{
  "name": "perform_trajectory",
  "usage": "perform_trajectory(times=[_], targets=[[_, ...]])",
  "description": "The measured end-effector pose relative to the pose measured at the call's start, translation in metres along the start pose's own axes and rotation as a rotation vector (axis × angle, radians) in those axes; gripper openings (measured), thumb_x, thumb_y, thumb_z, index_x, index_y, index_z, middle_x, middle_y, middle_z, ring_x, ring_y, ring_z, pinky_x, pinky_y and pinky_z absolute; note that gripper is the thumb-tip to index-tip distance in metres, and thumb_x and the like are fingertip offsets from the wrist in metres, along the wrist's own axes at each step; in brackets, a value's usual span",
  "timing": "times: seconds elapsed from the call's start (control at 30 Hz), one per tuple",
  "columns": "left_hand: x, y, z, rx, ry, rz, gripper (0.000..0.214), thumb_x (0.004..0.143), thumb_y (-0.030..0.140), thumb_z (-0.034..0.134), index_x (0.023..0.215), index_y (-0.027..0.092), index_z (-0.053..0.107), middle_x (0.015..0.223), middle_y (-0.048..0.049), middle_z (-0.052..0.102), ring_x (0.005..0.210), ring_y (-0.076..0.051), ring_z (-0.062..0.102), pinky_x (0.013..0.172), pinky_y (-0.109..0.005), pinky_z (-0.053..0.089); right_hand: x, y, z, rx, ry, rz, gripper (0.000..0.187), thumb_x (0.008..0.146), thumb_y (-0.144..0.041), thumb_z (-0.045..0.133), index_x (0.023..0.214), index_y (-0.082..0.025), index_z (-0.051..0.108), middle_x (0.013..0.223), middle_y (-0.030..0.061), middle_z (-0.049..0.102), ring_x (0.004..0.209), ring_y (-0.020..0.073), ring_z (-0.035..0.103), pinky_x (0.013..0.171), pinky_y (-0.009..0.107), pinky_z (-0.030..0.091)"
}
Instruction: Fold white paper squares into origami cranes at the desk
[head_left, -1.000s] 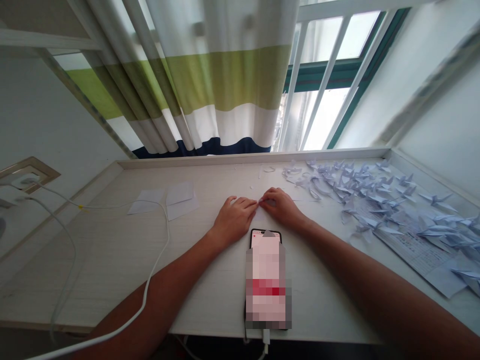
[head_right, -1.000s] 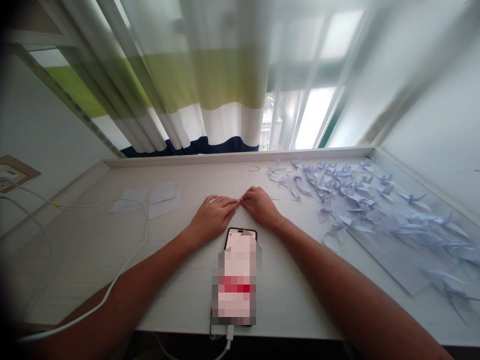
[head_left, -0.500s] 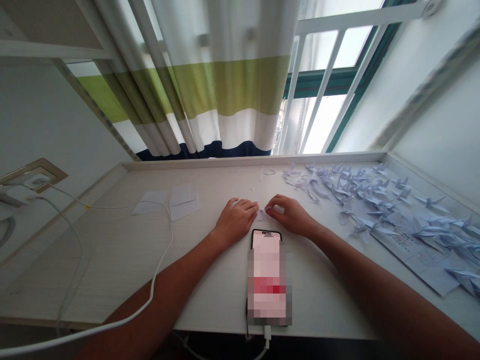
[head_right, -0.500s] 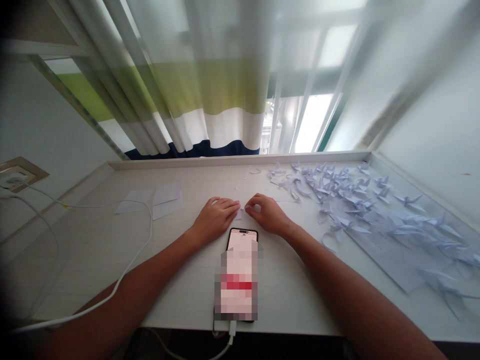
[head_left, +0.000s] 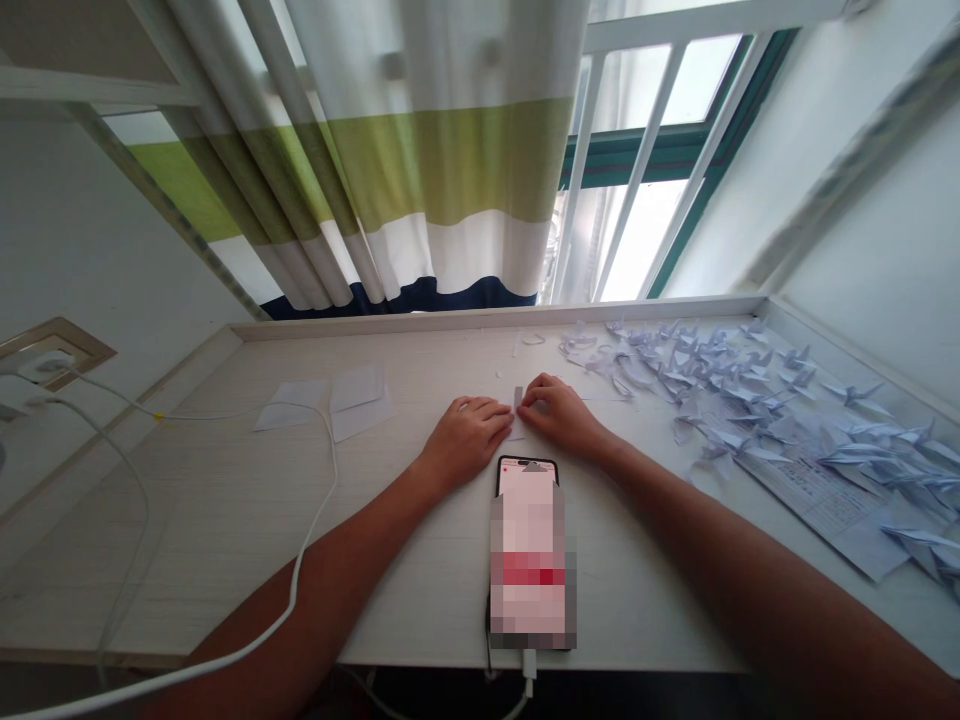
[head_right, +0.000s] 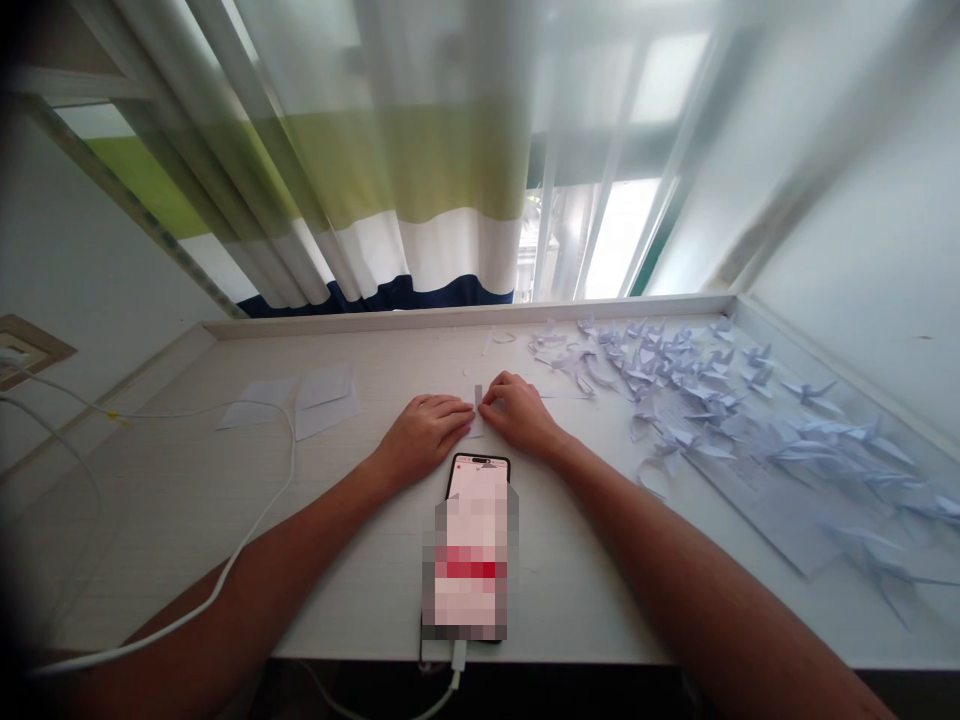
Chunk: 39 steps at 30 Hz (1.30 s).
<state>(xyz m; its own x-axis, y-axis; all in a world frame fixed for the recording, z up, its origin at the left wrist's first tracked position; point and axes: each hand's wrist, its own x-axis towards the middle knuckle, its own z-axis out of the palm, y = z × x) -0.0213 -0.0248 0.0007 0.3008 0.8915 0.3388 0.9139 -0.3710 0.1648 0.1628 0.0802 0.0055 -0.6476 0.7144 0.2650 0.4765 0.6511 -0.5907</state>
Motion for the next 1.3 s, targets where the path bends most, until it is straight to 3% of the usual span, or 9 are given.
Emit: perform_trajectory(times=[0.17,0.4,0.57,0.67,0.87,1.07,1.3], targets=[[0.0,0.003,0.001,0.064,-0.003,0.01,0.03,0.105,0.03,0.044,0.123,0.025,0.068,0.13,-0.0053,0.071,0.127,-0.023,0.059,0.107,-0.046,0.036,0.0,0.001,0.001,0.005,0.002,-0.011,0.013,0.088,-0.021,0.066,0.075,-0.021,0.071,0.101,0.0065,0.067,0.096,0.0223,0.064,0.092,0.038,0.046],[0.001,0.011,-0.006,0.168,-0.082,0.031,0.034,0.1,0.011,0.043,0.127,0.022,0.063,0.132,-0.0074,0.069,0.127,-0.025,0.058,0.109,-0.048,0.034,-0.005,-0.001,-0.004,0.014,-0.085,-0.058,0.009,0.091,-0.025,0.064,0.084,-0.022,0.068,0.104,0.0068,0.067,0.103,0.0258,0.06,0.096,0.045,0.043],[0.0,0.008,-0.005,0.134,-0.061,0.016,0.035,0.101,0.014,0.044,0.129,0.025,0.063,0.133,-0.0062,0.069,0.128,-0.024,0.059,0.11,-0.048,0.036,-0.018,-0.006,-0.011,0.093,-0.052,-0.146,0.007,0.091,-0.022,0.062,0.087,-0.023,0.068,0.099,0.0067,0.068,0.096,0.0236,0.061,0.09,0.04,0.048],[-0.001,0.003,0.0,0.092,-0.038,0.012,0.033,0.103,0.02,0.045,0.128,0.027,0.065,0.133,-0.0049,0.069,0.128,-0.022,0.06,0.109,-0.045,0.038,-0.018,-0.006,-0.013,0.123,0.006,-0.103,0.009,0.091,-0.023,0.062,0.085,-0.022,0.068,0.095,0.0061,0.067,0.092,0.0221,0.062,0.086,0.037,0.049],[0.0,0.0,0.002,-0.018,0.043,0.011,0.029,0.105,0.028,0.045,0.118,0.022,0.071,0.129,-0.005,0.072,0.126,-0.021,0.061,0.107,-0.04,0.044,-0.011,0.0,-0.01,0.106,-0.016,-0.046,0.01,0.089,-0.022,0.063,0.08,-0.02,0.067,0.09,0.0051,0.066,0.085,0.0198,0.062,0.08,0.034,0.049],[-0.002,-0.002,-0.005,-0.067,-0.002,0.109,0.029,0.105,0.028,0.046,0.116,0.022,0.072,0.123,-0.006,0.074,0.12,-0.021,0.064,0.105,-0.04,0.047,-0.012,0.001,-0.008,0.095,-0.016,-0.045,0.011,0.089,-0.021,0.063,0.081,-0.02,0.07,0.096,0.0065,0.068,0.089,0.0206,0.064,0.084,0.034,0.05],[-0.003,0.002,-0.01,-0.001,-0.043,0.12,0.03,0.105,0.029,0.045,0.12,0.022,0.07,0.126,-0.0063,0.072,0.122,-0.022,0.063,0.105,-0.04,0.046,-0.011,0.002,-0.006,0.054,-0.069,-0.059,0.008,0.086,-0.022,0.069,0.082,-0.023,0.075,0.104,0.0075,0.069,0.101,0.0249,0.065,0.096,0.042,0.048]])
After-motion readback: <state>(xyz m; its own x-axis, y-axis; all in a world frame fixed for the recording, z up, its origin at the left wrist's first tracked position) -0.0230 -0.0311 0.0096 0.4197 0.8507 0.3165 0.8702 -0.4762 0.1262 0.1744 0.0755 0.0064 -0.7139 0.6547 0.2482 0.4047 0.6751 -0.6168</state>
